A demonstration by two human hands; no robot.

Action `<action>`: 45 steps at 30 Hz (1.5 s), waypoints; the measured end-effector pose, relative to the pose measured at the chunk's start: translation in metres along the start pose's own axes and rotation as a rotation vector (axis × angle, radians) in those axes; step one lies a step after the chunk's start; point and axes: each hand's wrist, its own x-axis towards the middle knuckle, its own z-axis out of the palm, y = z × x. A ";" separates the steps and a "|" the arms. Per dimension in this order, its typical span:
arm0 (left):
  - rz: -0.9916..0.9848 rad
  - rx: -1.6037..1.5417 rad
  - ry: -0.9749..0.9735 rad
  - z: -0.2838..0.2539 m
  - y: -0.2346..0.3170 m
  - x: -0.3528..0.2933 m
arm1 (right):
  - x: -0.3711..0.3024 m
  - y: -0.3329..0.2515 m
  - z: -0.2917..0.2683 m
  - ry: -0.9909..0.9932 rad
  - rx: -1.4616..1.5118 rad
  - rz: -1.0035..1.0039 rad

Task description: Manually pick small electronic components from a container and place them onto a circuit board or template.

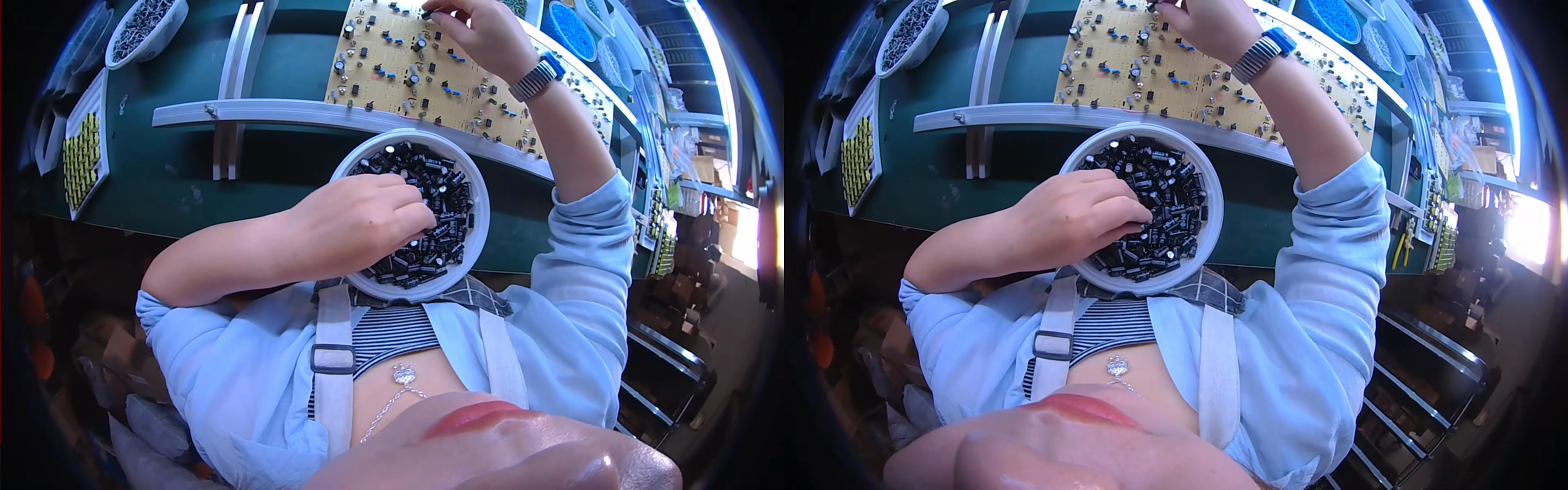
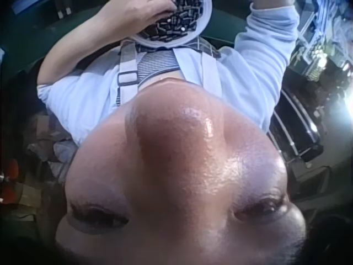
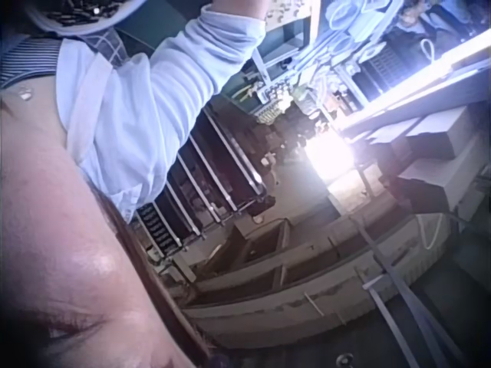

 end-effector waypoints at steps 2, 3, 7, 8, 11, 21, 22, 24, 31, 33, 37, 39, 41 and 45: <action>-0.006 -0.018 -0.006 -0.005 -0.001 0.001 | 0.000 0.001 0.001 -0.002 -0.037 -0.051; -0.016 -0.020 0.020 -0.007 -0.001 0.001 | 0.000 0.001 0.001 0.019 -0.101 -0.086; -0.036 -0.004 0.090 -0.014 -0.004 0.003 | -0.001 -0.012 -0.001 0.041 -0.230 -0.143; -0.035 0.016 0.109 -0.016 -0.006 0.003 | 0.000 -0.019 -0.004 0.022 -0.232 -0.132; -0.046 0.023 0.147 -0.023 -0.009 0.004 | 0.000 -0.022 -0.003 0.021 -0.246 -0.146; -0.134 0.025 0.220 -0.049 -0.019 0.006 | 0.004 -0.024 -0.002 -0.003 -0.447 -0.160; -0.136 0.027 0.218 -0.050 -0.021 0.007 | 0.005 -0.023 -0.001 -0.002 -0.445 -0.160; -0.176 -0.016 0.253 -0.055 -0.026 0.011 | 0.006 -0.019 0.001 -0.001 -0.434 -0.214; -0.411 -0.183 0.535 -0.085 -0.065 0.032 | -0.020 -0.030 -0.020 0.133 -0.390 -0.432; -0.516 -0.283 0.662 -0.098 -0.080 0.034 | -0.039 -0.046 -0.015 0.050 -0.332 -0.380; -0.596 0.030 0.466 -0.117 -0.119 0.034 | -0.112 -0.099 -0.006 -0.569 -0.185 -0.363; -0.584 0.104 0.377 -0.118 -0.125 0.040 | -0.134 -0.102 0.007 -0.620 -0.151 -0.365; -0.594 0.171 0.354 -0.119 -0.123 0.045 | -0.144 -0.098 0.016 -0.591 -0.098 -0.382; -0.605 0.347 0.312 -0.119 -0.122 0.051 | -0.151 -0.094 0.026 -0.536 -0.059 -0.397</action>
